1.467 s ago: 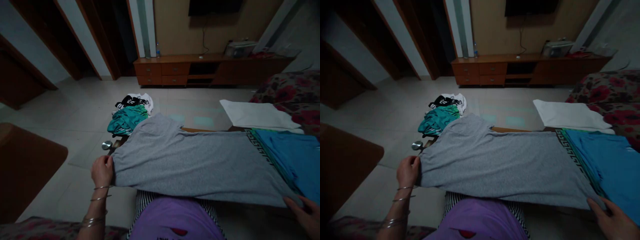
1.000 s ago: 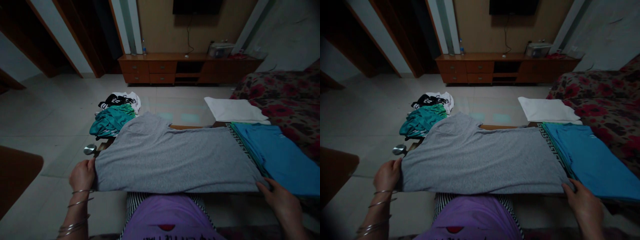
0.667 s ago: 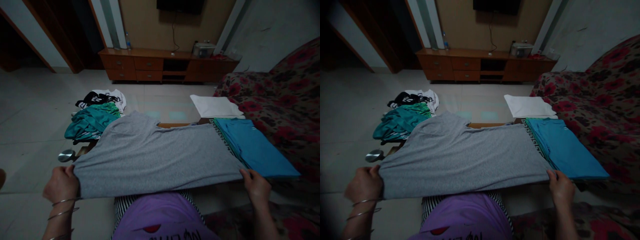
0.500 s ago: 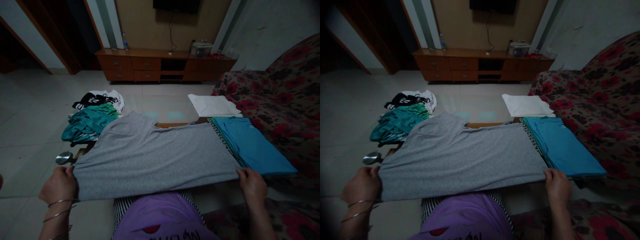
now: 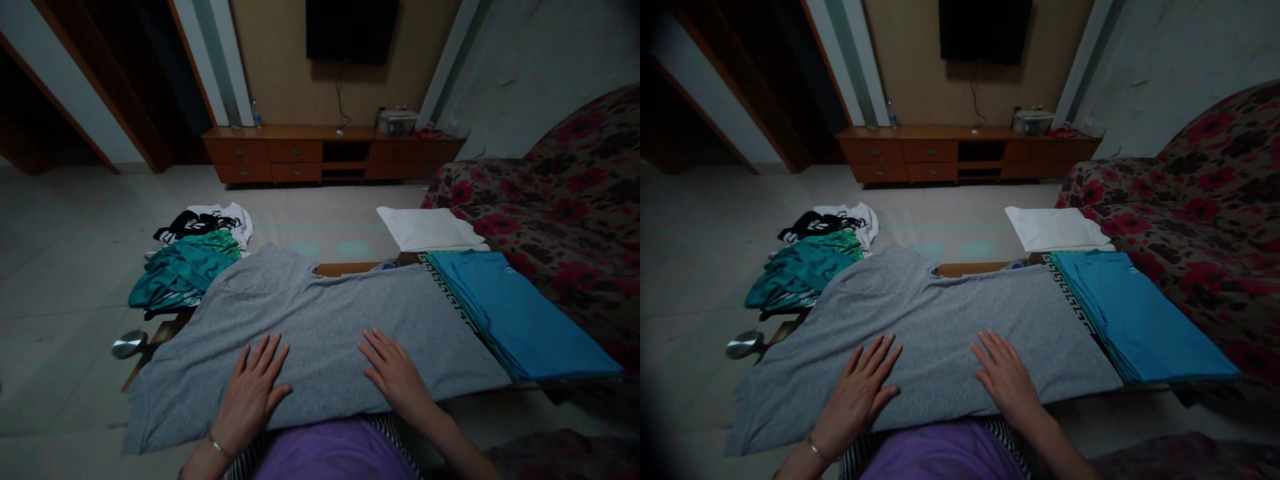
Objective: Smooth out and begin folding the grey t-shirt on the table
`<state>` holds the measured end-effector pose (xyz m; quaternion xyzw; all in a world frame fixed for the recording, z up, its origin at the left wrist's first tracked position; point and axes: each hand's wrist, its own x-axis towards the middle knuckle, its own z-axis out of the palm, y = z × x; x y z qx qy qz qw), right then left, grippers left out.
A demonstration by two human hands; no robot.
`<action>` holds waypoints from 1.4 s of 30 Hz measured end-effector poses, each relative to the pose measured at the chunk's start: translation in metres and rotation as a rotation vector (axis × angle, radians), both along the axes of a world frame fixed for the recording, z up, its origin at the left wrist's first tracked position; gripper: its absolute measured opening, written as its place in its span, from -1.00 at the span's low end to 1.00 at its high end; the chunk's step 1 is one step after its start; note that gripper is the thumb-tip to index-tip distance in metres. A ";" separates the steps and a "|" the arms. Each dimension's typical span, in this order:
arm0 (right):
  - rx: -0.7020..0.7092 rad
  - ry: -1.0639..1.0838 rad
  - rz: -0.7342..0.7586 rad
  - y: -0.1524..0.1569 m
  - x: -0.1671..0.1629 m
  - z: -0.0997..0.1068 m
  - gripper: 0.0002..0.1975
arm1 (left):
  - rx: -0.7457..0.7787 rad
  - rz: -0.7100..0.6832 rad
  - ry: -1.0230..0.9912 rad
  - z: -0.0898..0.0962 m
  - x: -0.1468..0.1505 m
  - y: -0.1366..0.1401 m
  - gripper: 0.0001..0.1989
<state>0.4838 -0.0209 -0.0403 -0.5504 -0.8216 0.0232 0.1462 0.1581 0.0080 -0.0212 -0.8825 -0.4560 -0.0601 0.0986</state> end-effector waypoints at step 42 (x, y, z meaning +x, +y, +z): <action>0.190 0.222 -0.003 0.190 0.053 0.037 -0.70 | 0.050 0.217 -0.060 0.049 0.087 0.263 -0.67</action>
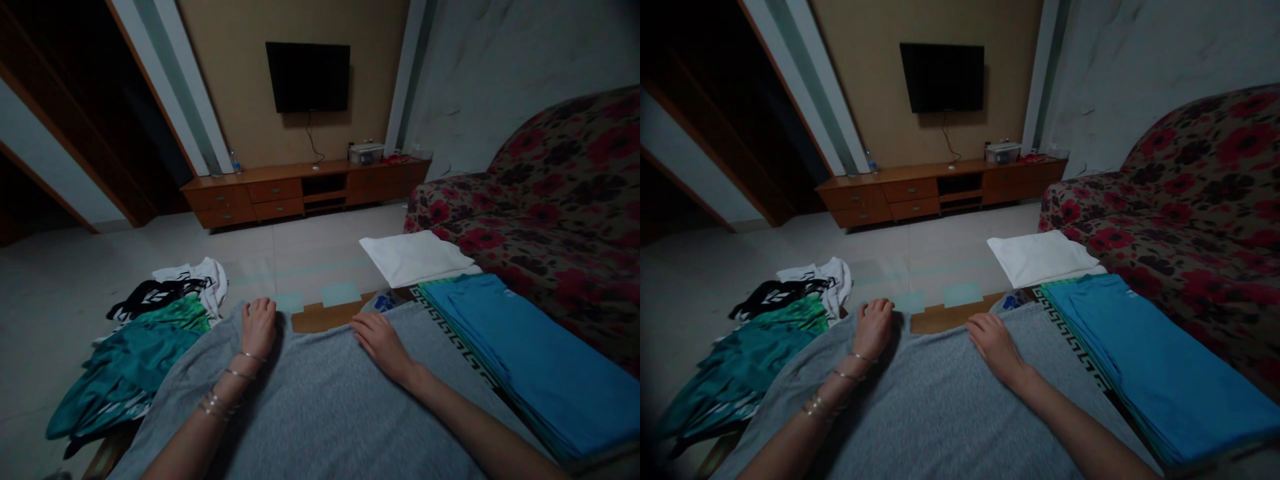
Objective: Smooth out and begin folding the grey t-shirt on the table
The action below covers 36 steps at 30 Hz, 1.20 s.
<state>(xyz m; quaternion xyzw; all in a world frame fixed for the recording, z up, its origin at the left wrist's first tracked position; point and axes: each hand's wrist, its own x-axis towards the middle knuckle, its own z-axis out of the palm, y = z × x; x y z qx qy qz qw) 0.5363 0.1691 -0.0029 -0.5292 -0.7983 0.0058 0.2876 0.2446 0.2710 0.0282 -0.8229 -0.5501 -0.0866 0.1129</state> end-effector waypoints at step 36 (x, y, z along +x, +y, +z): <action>-0.521 0.133 -0.638 0.040 0.170 -0.009 -0.88 | -0.183 -0.253 -0.374 -0.065 -0.007 -0.045 -0.55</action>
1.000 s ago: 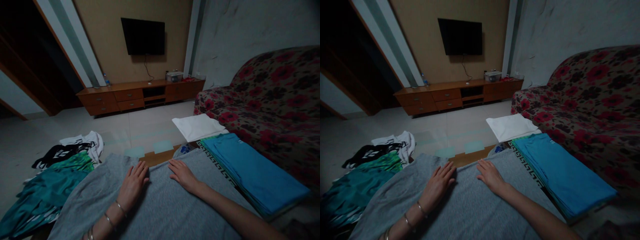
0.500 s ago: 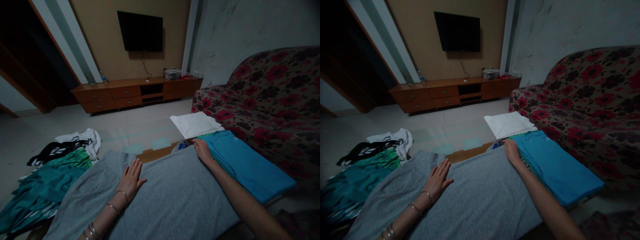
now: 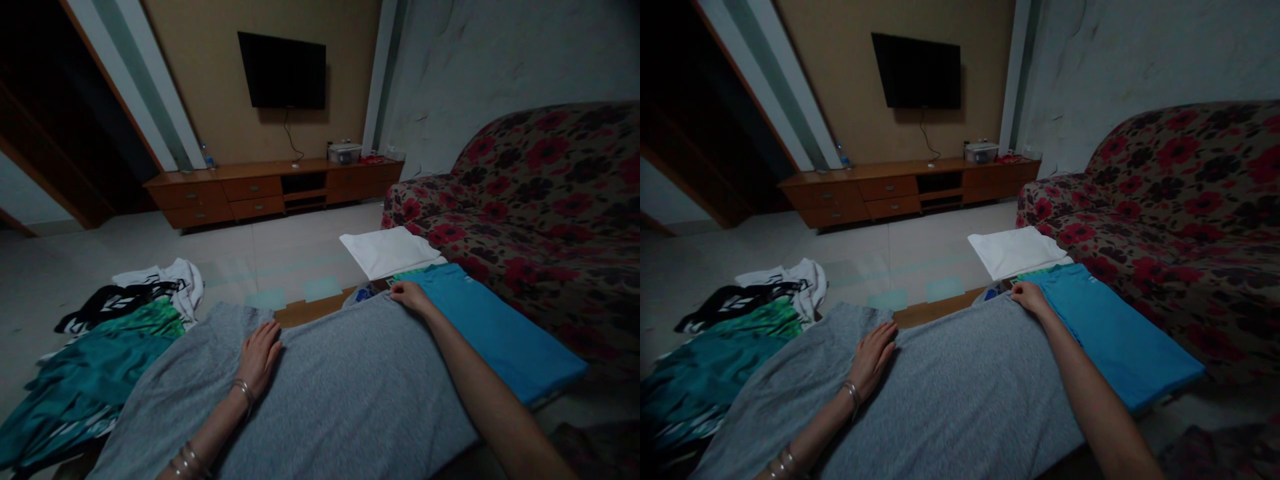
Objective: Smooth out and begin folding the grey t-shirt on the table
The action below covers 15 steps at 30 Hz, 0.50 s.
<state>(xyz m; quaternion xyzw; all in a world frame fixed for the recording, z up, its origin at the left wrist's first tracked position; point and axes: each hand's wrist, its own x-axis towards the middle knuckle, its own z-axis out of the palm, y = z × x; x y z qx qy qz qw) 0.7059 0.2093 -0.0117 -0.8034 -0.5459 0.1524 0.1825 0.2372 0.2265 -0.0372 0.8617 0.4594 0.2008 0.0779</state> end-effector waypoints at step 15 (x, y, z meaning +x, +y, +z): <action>0.076 0.175 0.125 0.018 -0.003 -0.014 -0.85 | -0.054 -0.121 0.114 0.019 0.000 0.047 -0.66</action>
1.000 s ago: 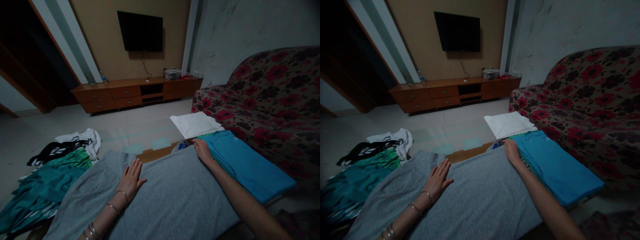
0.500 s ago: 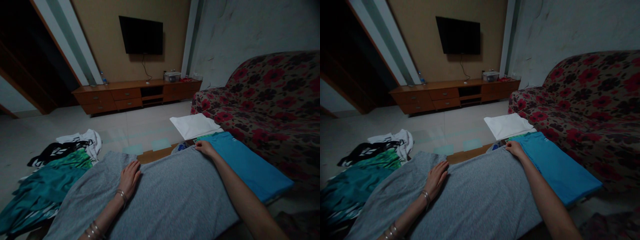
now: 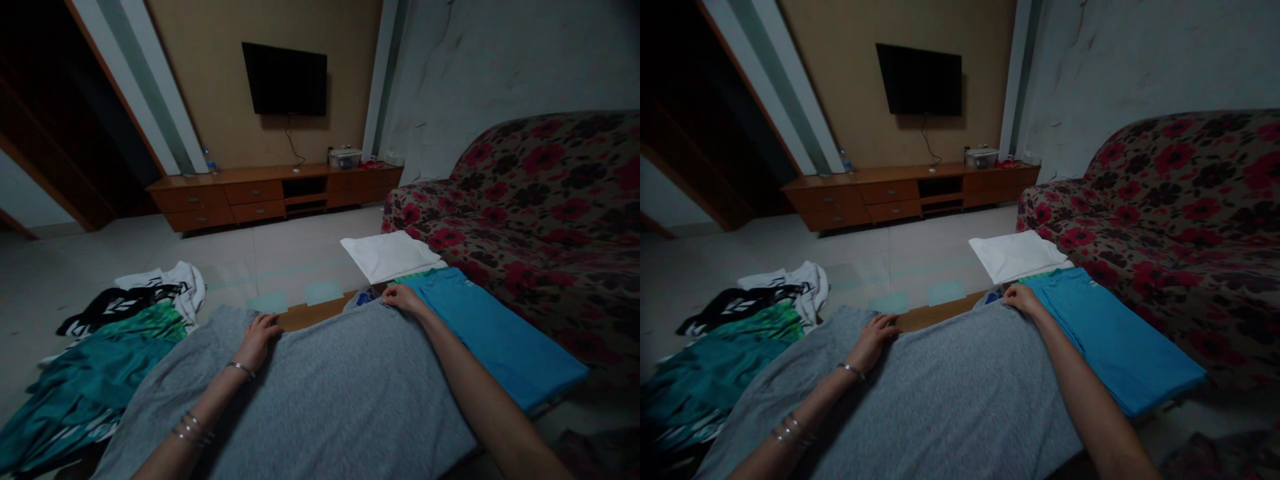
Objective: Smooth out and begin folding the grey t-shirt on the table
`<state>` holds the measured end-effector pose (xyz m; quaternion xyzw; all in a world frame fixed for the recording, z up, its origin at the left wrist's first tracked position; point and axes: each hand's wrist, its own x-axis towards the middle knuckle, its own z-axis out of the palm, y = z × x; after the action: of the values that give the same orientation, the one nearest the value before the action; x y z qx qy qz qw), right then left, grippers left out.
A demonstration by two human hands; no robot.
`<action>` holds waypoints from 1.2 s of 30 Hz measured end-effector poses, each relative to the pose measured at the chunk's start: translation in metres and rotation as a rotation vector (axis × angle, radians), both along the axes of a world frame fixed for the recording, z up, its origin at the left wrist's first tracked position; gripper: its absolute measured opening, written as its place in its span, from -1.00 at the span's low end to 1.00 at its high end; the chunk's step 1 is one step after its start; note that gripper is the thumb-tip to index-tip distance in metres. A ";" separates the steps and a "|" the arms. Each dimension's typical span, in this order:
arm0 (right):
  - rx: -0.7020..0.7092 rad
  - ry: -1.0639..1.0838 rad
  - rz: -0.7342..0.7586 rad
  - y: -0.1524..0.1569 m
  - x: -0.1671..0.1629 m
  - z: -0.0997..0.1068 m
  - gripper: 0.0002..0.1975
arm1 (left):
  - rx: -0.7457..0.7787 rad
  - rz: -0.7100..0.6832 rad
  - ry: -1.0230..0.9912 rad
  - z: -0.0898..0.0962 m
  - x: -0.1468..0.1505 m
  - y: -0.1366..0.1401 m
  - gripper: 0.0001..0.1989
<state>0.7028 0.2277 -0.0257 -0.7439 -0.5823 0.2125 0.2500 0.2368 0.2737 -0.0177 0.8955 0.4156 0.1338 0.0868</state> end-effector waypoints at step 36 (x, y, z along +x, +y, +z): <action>0.077 -0.695 -0.380 -0.308 -0.038 -0.016 -0.42 | 0.196 0.626 0.311 0.029 -0.155 -0.209 -0.46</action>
<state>0.6645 -0.0799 -0.0418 -0.8560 -0.4917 -0.1238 0.1005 0.0819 0.0648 0.0114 0.7386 0.6629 0.0554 -0.1089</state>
